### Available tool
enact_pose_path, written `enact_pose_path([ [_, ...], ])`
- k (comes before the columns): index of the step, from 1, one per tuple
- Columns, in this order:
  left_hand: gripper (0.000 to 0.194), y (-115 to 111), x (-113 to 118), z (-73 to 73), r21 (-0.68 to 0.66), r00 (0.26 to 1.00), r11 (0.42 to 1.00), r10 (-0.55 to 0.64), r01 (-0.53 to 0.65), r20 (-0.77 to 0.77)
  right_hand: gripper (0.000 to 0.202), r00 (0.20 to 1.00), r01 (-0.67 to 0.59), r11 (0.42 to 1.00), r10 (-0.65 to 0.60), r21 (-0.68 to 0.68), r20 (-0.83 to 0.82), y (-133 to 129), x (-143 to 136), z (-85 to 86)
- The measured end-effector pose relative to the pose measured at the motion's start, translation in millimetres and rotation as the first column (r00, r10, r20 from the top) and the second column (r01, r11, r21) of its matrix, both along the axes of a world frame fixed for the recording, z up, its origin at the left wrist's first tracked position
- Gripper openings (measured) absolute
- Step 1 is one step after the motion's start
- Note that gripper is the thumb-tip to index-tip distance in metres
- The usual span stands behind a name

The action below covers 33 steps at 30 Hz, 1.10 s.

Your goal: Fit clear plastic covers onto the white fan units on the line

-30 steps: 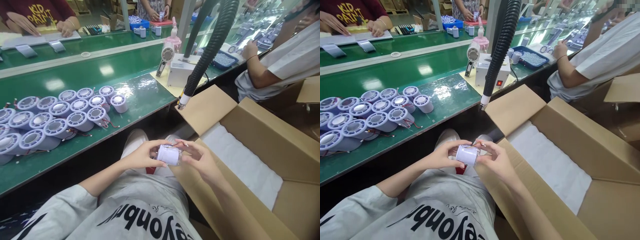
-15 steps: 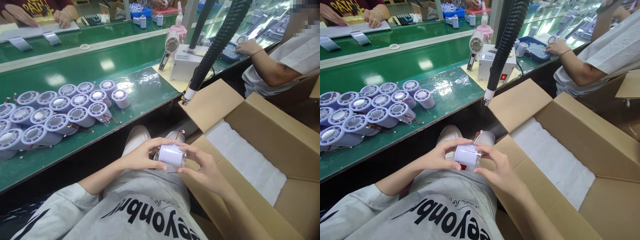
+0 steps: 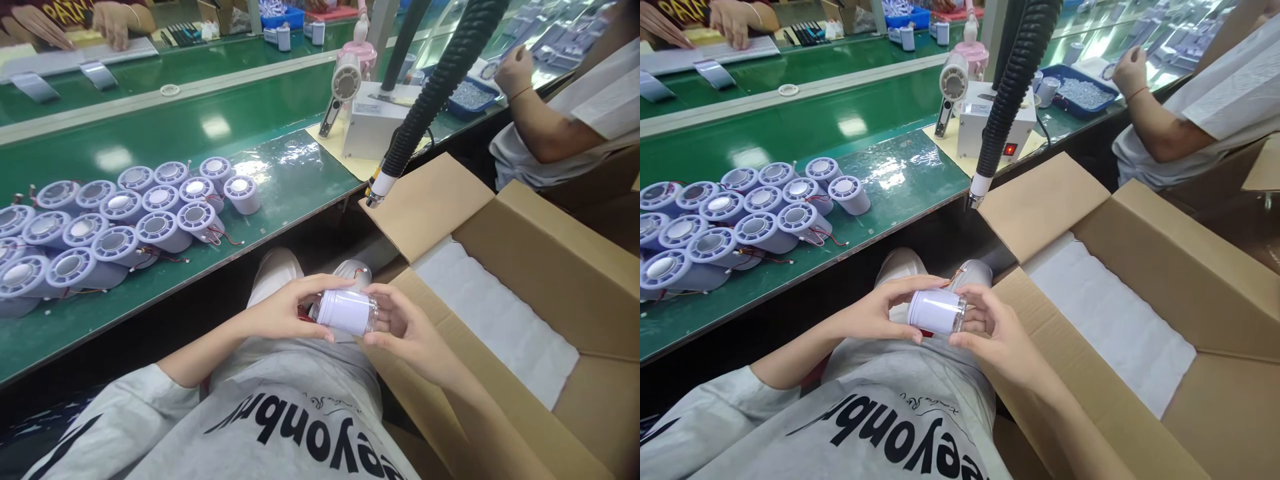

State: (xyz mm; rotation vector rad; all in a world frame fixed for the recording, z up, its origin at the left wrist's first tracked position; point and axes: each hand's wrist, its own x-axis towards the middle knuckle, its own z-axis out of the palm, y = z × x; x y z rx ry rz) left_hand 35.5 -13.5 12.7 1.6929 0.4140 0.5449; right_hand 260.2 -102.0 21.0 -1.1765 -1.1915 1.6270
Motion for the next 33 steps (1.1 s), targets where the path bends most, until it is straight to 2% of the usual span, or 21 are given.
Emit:
enact_pose_path([
  [4, 0.082, 1.0, -0.9, 0.2, 0.042, 1.0, 0.999, -0.018, 0.017, 0.016, 0.048, 0.998, 0.002, 0.995, -0.007, -0.097, -0.055, 1.4, 0.2, -3.0],
  [10, 0.08, 0.5, -1.0, 0.6, 0.05, 1.0, 0.998, -0.024, 0.023, 0.002, 0.046, 0.992, -0.004, 0.988, -0.015, -0.152, -0.124, 2.0, -1.4, -5.4],
  [14, 0.078, -0.4, -0.7, -0.2, 0.022, 1.0, 0.999, -0.028, 0.028, 0.007, 0.043, 0.987, 0.002, 0.977, -0.036, -0.213, -0.158, 2.2, -5.8, -5.9],
  [19, 0.076, -1.3, -1.1, -2.3, -0.061, 0.998, 0.997, -0.042, 0.044, 0.041, 0.05, 0.968, -0.013, 0.95, -0.067, -0.313, -0.242, 1.9, -13.1, -7.7],
  [27, 0.072, -2.8, -2.3, -6.7, -0.053, 0.993, 0.998, -0.038, 0.044, 0.112, 0.063, 0.927, -0.137, 0.852, -0.069, -0.505, -0.367, 1.4, -16.4, -8.3],
  [31, 0.068, -7.4, -2.3, -3.8, -0.02, 0.999, 1.0, 0.001, 0.001, 0.054, 0.075, 0.929, -0.158, 0.794, -0.083, -0.587, -0.362, 2.3, -18.6, -6.9],
  [33, 0.064, -11.1, -2.2, -0.5, -0.055, 1.0, 0.998, 0.023, -0.022, 0.009, 0.079, 0.932, -0.185, 0.784, -0.051, -0.592, -0.359, 1.5, -19.1, -7.8],
])
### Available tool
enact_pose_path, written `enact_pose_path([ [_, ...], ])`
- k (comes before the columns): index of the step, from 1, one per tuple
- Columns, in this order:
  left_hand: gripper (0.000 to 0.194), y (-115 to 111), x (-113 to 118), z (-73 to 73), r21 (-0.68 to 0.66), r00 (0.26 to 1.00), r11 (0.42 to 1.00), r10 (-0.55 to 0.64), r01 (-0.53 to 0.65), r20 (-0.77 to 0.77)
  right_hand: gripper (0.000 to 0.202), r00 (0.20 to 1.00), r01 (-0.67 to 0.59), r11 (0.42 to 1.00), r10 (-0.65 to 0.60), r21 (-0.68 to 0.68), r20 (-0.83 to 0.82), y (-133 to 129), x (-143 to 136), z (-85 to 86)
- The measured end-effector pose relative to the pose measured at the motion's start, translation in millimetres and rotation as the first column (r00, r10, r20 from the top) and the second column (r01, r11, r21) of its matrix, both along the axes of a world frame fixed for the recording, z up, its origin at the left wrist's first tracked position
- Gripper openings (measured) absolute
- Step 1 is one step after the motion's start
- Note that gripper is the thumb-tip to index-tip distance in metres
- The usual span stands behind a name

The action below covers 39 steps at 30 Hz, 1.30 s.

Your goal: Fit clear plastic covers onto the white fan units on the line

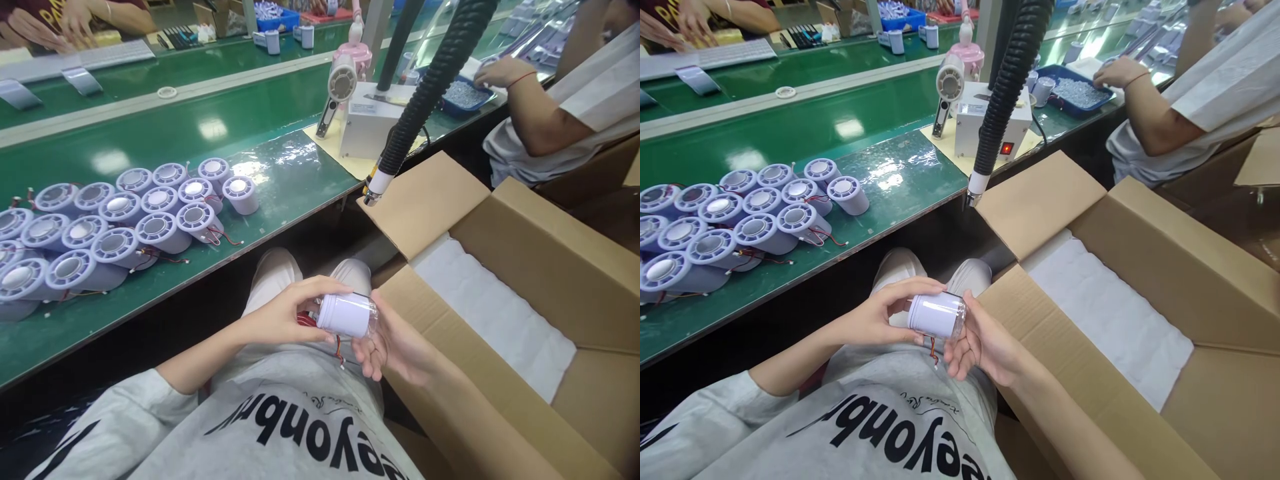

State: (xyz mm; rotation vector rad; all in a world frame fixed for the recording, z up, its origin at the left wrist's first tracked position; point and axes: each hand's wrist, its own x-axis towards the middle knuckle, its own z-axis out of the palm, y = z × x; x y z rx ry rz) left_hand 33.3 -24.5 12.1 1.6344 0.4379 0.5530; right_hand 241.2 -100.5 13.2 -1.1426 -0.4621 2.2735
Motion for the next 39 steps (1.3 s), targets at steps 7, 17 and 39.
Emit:
enact_pose_path([
  [7, 0.058, -8.5, 0.9, 10.0, -0.335, 0.998, 0.941, 0.044, -0.056, -0.044, 0.074, 0.945, -0.056, 0.822, -0.14, 0.567, 0.297, -10.1, 4.4, -9.2],
  [17, 0.073, -4.9, -5.4, 14.0, -0.365, 0.998, 0.93, -0.051, 0.037, -0.03, 0.058, 0.819, -0.257, 0.418, -0.385, 0.872, 0.426, -14.3, 13.0, -7.8],
  [39, 0.079, -17.9, -3.6, 1.3, -0.219, 0.993, 0.974, -0.028, 0.053, 0.112, 0.064, 0.937, -0.002, 0.703, -0.248, 0.711, 0.248, -24.5, 12.3, 8.7],
])
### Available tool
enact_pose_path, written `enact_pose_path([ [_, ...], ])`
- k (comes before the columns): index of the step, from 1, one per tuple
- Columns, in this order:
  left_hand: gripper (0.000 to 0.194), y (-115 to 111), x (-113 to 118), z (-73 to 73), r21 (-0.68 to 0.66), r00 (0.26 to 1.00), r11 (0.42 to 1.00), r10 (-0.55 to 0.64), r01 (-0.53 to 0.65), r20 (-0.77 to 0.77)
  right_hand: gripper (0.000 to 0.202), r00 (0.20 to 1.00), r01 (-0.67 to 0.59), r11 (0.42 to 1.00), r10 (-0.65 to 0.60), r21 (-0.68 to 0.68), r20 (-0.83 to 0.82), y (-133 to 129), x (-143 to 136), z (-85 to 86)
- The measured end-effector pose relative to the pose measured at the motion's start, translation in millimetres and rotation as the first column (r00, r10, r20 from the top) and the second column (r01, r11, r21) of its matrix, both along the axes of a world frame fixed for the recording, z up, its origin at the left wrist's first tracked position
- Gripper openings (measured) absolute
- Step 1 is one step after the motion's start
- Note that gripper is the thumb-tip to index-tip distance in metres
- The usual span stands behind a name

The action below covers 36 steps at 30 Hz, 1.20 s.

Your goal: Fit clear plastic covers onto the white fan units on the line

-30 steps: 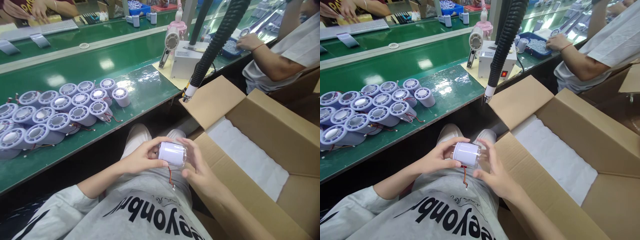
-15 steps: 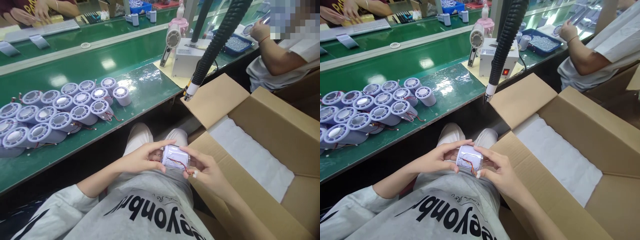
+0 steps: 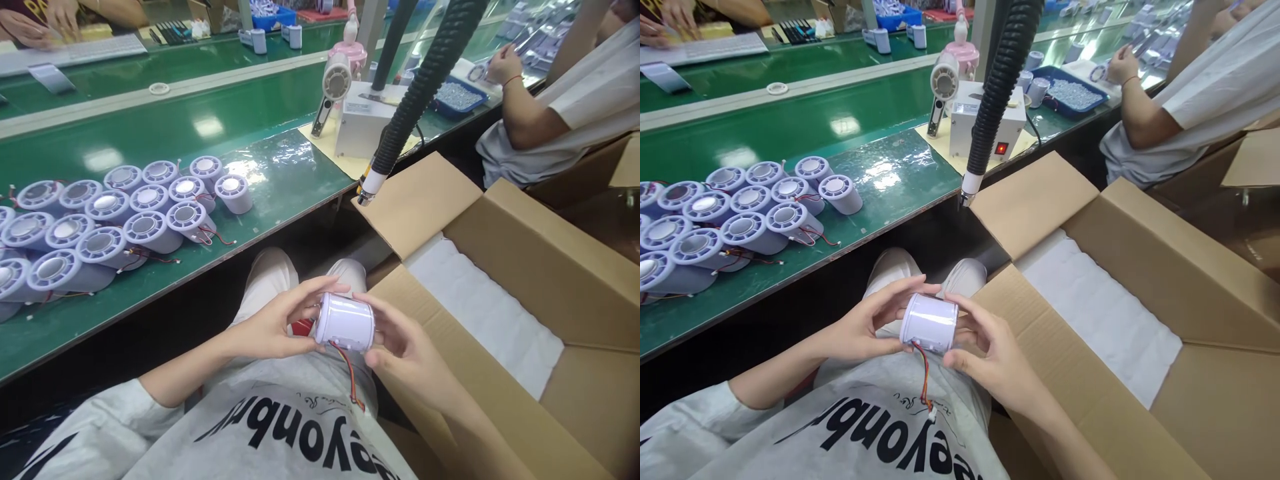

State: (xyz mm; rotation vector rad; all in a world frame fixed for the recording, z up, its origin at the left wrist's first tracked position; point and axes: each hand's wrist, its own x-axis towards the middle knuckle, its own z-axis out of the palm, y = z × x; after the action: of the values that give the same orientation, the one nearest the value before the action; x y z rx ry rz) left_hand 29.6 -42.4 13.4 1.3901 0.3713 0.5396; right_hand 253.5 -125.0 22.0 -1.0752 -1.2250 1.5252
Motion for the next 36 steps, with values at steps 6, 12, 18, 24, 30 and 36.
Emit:
enact_pose_path([
  [6, 0.086, 5.0, -0.5, 4.2, -0.121, 0.994, 0.993, -0.009, -0.005, -0.111, 0.06, 0.983, 0.063, 0.981, -0.093, 0.181, 0.158, -4.2, -0.8, 3.9],
  [12, 0.076, 12.0, 5.6, 7.2, -0.444, 0.959, 0.887, -0.226, 0.128, -0.174, 0.059, 0.96, 0.073, 0.947, -0.153, 0.313, 0.236, -4.2, -4.6, 0.1],
  [18, 0.049, 1.9, 11.3, 20.6, -0.343, 0.968, 0.937, -0.143, 0.065, -0.207, 0.062, 0.986, 0.094, 0.984, -0.112, 0.151, 0.121, -0.8, 3.1, 0.6],
  [24, 0.078, -4.8, 12.8, 19.9, -0.024, 0.967, 0.997, 0.067, -0.075, -0.244, 0.054, 0.996, 0.08, 0.997, -0.08, 0.013, 0.042, -1.7, -3.2, 3.9],
  [30, 0.066, -2.9, 18.7, 10.5, -0.194, 0.986, 0.98, 0.011, -0.044, -0.169, 0.06, 0.951, 0.098, 0.954, -0.173, 0.283, 0.256, 13.0, 41.6, -9.3],
  [36, 0.065, -8.1, 19.3, 11.5, -0.143, 0.999, 0.988, 0.045, -0.049, -0.026, 0.081, 0.392, 0.592, 0.789, -0.46, 0.164, 0.797, 41.3, 203.5, -87.5],
])
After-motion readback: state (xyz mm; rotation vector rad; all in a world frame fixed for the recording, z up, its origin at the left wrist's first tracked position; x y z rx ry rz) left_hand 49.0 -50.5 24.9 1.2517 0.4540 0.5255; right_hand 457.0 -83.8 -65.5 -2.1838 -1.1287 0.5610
